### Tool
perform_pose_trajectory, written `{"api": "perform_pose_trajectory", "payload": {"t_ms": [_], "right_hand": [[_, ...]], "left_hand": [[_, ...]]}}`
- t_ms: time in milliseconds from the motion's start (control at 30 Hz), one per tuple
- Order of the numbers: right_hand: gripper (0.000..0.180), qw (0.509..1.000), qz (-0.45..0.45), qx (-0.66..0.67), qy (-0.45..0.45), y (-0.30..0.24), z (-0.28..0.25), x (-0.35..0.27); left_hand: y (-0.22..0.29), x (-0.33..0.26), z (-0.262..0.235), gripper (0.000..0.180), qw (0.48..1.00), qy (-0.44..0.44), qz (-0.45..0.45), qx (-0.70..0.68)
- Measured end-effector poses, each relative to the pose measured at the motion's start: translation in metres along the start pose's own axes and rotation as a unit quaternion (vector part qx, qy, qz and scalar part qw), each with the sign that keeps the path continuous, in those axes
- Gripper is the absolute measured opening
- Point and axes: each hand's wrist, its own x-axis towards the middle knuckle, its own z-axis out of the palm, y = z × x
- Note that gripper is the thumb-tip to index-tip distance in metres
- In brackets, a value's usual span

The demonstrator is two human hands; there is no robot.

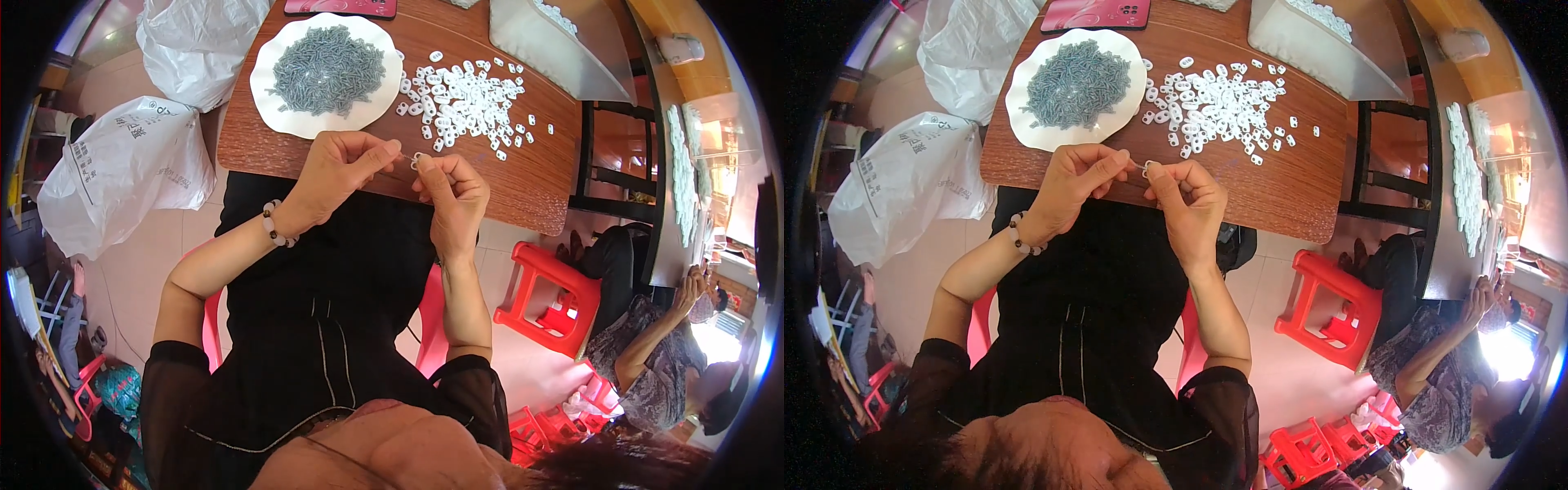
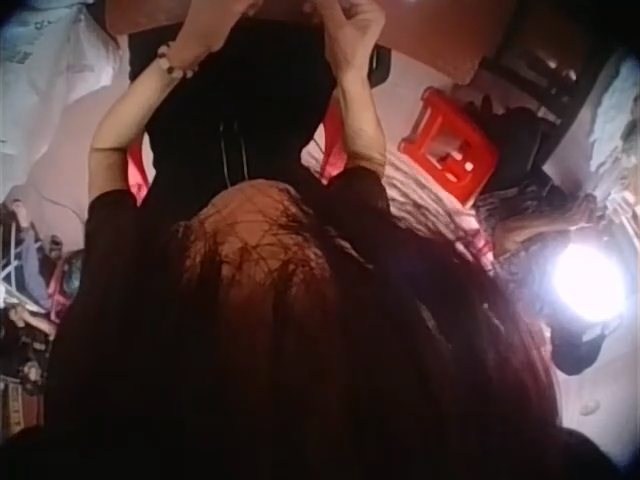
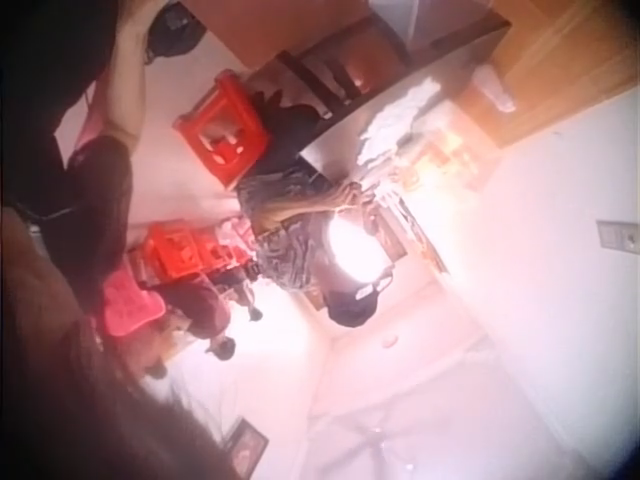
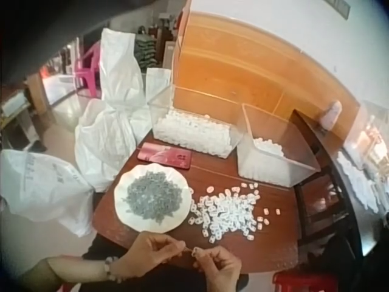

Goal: Assembling small white plastic components by inserting tiny grey beads into them by hand.

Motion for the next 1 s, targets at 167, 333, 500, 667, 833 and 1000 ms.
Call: {"api": "perform_pose_trajectory", "payload": {"t_ms": [167, 333, 500, 667, 833, 1000], "right_hand": [[0.013, 1.000, -0.008, -0.003, -0.012, 0.0016, -0.0004, 0.0001], [0.012, 1.000, -0.007, -0.005, -0.020, 0.0020, 0.0010, -0.0008], [0.012, 1.000, -0.007, -0.015, -0.021, 0.0029, 0.0005, -0.0018], [0.011, 0.999, -0.011, -0.012, -0.027, 0.0038, 0.0009, -0.0016], [0.011, 0.999, -0.006, -0.023, -0.046, 0.0062, -0.0006, -0.0022], [0.011, 1.000, -0.017, 0.003, -0.016, 0.0080, 0.0033, -0.0041]], "left_hand": [[0.0018, -0.0020, 0.0014, 0.018, 1.000, -0.010, 0.012, 0.016], [0.0000, -0.0022, 0.0000, 0.017, 1.000, -0.013, 0.002, 0.006], [-0.0003, -0.0026, 0.0016, 0.018, 1.000, -0.011, -0.009, -0.007], [-0.0042, -0.0024, 0.0044, 0.012, 0.999, -0.004, -0.016, -0.041], [-0.0041, -0.0027, 0.0029, 0.012, 0.999, -0.003, -0.015, -0.037], [-0.0028, -0.0035, 0.0039, 0.012, 0.999, -0.003, -0.019, -0.040]]}}
